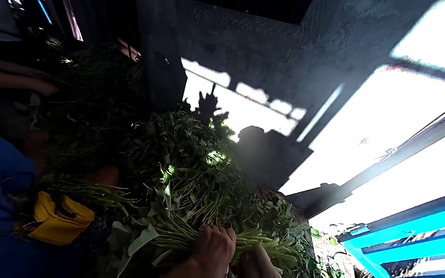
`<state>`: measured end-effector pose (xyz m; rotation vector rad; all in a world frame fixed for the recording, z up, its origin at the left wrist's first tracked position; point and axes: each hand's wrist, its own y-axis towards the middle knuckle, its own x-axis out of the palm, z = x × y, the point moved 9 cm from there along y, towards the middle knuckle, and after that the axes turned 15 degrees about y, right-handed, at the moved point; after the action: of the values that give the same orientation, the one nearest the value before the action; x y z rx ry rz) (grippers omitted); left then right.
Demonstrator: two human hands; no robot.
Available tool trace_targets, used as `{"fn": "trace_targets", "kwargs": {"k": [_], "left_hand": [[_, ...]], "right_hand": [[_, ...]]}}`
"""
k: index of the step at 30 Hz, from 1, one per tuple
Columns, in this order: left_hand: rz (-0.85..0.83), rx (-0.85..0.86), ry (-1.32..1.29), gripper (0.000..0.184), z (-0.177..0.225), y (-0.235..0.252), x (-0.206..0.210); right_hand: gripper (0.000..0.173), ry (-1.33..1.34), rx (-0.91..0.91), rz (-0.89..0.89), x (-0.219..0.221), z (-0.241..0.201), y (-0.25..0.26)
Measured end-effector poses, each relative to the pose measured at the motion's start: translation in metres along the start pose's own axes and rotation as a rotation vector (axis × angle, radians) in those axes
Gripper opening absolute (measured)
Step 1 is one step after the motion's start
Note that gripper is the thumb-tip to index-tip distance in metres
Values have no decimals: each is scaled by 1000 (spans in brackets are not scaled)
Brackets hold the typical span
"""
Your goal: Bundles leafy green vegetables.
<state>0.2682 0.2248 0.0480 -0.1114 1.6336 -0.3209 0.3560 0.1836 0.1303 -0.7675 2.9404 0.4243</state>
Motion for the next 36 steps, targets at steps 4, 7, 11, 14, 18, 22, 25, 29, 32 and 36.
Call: {"fn": "trace_targets", "kwargs": {"k": [4,7,11,14,18,22,25,29,32,36], "left_hand": [[527,-36,201,17,11,-14,-5],[637,-30,238,18,11,-19,2],[806,21,249,13,15,-30,10],[917,111,332,22,24,-42,4],[1077,279,338,21,21,-56,-18],[1208,328,292,16,4,-42,-12],[1171,304,257,16,7,-33,9],[953,317,283,41,11,-52,22],[766,301,300,47,11,-76,21],[695,306,286,40,8,-93,20]], "right_hand": [[23,-54,40,36,-23,25,53],[27,24,230,-21,-30,58,79],[30,-54,557,-259,-19,98,89],[30,-35,780,-424,-14,118,78],[32,288,912,-482,-26,120,64],[26,495,724,-315,-41,123,65],[25,499,665,-189,-45,138,56],[26,413,511,-176,-35,122,41],[26,305,343,-188,-19,105,30],[28,269,242,-174,-2,100,12]]}}
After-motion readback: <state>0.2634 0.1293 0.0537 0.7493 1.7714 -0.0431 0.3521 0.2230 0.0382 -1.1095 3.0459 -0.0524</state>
